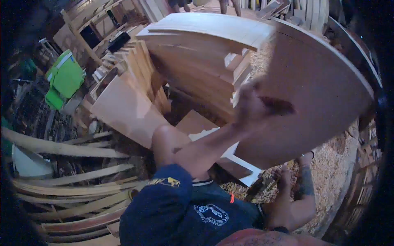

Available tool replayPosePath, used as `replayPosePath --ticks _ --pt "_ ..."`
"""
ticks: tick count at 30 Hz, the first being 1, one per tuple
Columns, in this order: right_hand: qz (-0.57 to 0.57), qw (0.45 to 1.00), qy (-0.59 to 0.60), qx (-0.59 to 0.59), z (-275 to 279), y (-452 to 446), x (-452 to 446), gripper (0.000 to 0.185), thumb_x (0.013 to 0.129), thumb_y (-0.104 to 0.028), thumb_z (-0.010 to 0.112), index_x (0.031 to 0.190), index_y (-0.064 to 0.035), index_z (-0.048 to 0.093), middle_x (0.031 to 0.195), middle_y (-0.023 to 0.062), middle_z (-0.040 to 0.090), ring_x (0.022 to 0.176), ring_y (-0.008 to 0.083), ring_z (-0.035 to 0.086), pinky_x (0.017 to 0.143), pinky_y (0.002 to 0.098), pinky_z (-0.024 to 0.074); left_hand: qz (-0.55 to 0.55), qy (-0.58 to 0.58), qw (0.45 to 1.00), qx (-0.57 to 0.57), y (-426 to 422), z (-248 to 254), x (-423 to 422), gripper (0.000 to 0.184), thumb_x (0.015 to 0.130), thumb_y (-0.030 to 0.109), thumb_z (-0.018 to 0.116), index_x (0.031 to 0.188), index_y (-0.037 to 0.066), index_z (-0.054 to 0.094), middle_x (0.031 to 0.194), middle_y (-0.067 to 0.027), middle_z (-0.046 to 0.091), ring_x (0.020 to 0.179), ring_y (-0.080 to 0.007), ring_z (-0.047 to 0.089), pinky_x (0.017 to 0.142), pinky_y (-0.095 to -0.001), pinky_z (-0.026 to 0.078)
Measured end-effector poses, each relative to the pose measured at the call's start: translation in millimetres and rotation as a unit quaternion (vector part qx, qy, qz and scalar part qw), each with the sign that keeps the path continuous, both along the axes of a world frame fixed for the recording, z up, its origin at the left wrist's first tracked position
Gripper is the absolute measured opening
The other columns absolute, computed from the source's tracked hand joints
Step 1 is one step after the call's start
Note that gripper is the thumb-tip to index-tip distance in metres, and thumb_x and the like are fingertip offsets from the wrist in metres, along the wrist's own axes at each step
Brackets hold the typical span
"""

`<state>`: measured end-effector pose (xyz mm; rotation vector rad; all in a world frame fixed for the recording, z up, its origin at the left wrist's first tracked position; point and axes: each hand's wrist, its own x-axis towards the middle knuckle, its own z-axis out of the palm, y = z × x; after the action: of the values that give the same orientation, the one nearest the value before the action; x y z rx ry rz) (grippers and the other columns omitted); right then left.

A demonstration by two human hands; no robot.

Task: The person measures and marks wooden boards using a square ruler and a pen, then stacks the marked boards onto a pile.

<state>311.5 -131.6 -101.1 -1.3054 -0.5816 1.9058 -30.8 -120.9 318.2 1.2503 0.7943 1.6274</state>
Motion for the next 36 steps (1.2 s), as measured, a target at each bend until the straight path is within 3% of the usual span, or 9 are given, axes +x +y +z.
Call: replayPosePath --ticks 5,13,16,17,21,29,30,31,36 --pt "-0.027 0.998 0.006 0.05 44 -9 -24 0.057 0.098 -0.055 0.052 0.12 -0.0024 0.055 0.095 0.017 0.068 0.083 0.0283 0.068 0.068 0.0419 0.0578 0.306 -0.042 0.951 0.02 -13 -19 -45 0.027 0.087 0.029 0.077 0.099 0.007 0.067 0.097 -0.0021 0.07 0.087 -0.0108 0.064 0.081 -0.0309 0.052" --pt "-0.097 0.975 0.179 0.085 119 7 -65 0.053 0.098 -0.053 0.054 0.116 -0.0033 0.055 0.104 0.0142 0.062 0.089 0.0293 0.066 0.074 0.0482 0.06 0.38 -0.235 0.894 -0.024 -25 -33 -114 0.072 0.09 0.052 0.068 0.141 0.007 0.045 0.146 -0.0112 0.044 0.134 -0.0283 0.043 0.11 -0.0454 0.039" --pt "-0.079 0.988 0.043 0.127 112 7 -85 0.047 0.097 -0.047 0.06 0.112 -0.0029 0.057 0.101 0.0134 0.063 0.088 0.0268 0.066 0.073 0.0457 0.0599 0.375 -0.235 0.897 -0.02 -36 -59 -144 0.075 0.093 0.051 0.064 0.147 0.006 0.039 0.146 -0.0129 0.045 0.132 -0.0306 0.046 0.109 -0.0476 0.04" --pt "-0.059 0.987 0.004 0.149 118 4 -92 0.043 0.095 -0.04 0.065 0.113 -0.0015 0.057 0.093 0.0074 0.062 0.077 0.0204 0.063 0.066 0.0356 0.0548 0.389 -0.247 0.887 -0.041 -38 -71 -155 0.074 0.094 0.05 0.063 0.148 0.007 0.039 0.146 -0.0132 0.046 0.131 -0.0309 0.047 0.108 -0.0475 0.041" --pt "-0.016 0.969 -0.101 0.227 107 10 -100 0.021 0.091 -0.022 0.069 0.091 -0.0038 0.06 0.079 0.0052 0.063 0.069 0.0177 0.061 0.061 0.0327 0.0488 0.429 -0.293 0.849 -0.091 -35 -149 -192 0.067 0.097 0.047 0.06 0.148 0.009 0.039 0.144 -0.0136 0.048 0.125 -0.0324 0.052 0.105 -0.0476 0.046" --pt "-0.134 0.941 -0.262 0.169 48 16 -107 0.032 0.086 -0.008 0.068 0.11 0.0005 0.048 0.076 0.0087 0.058 0.059 0.0182 0.058 0.043 0.0369 0.0499 0.419 -0.427 0.761 -0.252 -25 -389 -241 0.067 0.096 0.052 0.058 0.144 0.007 0.045 0.135 -0.016 0.055 0.118 -0.0274 0.058 0.101 -0.0425 0.047" --pt "-0.135 0.936 -0.275 0.175 39 18 -102 0.031 0.086 -0.007 0.068 0.11 0.0005 0.048 0.077 0.0095 0.058 0.06 0.0187 0.058 0.043 0.0374 0.0506 0.411 -0.412 0.764 -0.278 -28 -416 -240 0.067 0.096 0.052 0.057 0.144 0.007 0.046 0.134 -0.0163 0.056 0.117 -0.0267 0.059 0.101 -0.0419 0.047" --pt "-0.134 0.931 -0.29 0.179 10 22 -93 0.03 0.086 -0.006 0.067 0.109 0.0005 0.048 0.078 0.0103 0.058 0.06 0.0192 0.058 0.042 0.0378 0.0513 0.392 -0.19 0.812 -0.388 -36 -439 -238 0.069 0.095 0.054 0.058 0.142 0.005 0.047 0.131 -0.0161 0.058 0.115 -0.0274 0.06 0.099 -0.0414 0.048" --pt "-0.091 0.896 -0.416 0.12 -13 19 -64 0.024 0.087 0.0 0.065 0.107 -0.0001 0.051 0.085 0.0113 0.061 0.064 0.0223 0.059 0.049 0.041 0.0541 0.404 -0.044 0.713 -0.572 -42 -423 -178 0.073 0.094 0.061 0.053 0.133 0.0 0.053 0.117 -0.0165 0.064 0.1 -0.028 0.065 0.085 -0.0388 0.053"
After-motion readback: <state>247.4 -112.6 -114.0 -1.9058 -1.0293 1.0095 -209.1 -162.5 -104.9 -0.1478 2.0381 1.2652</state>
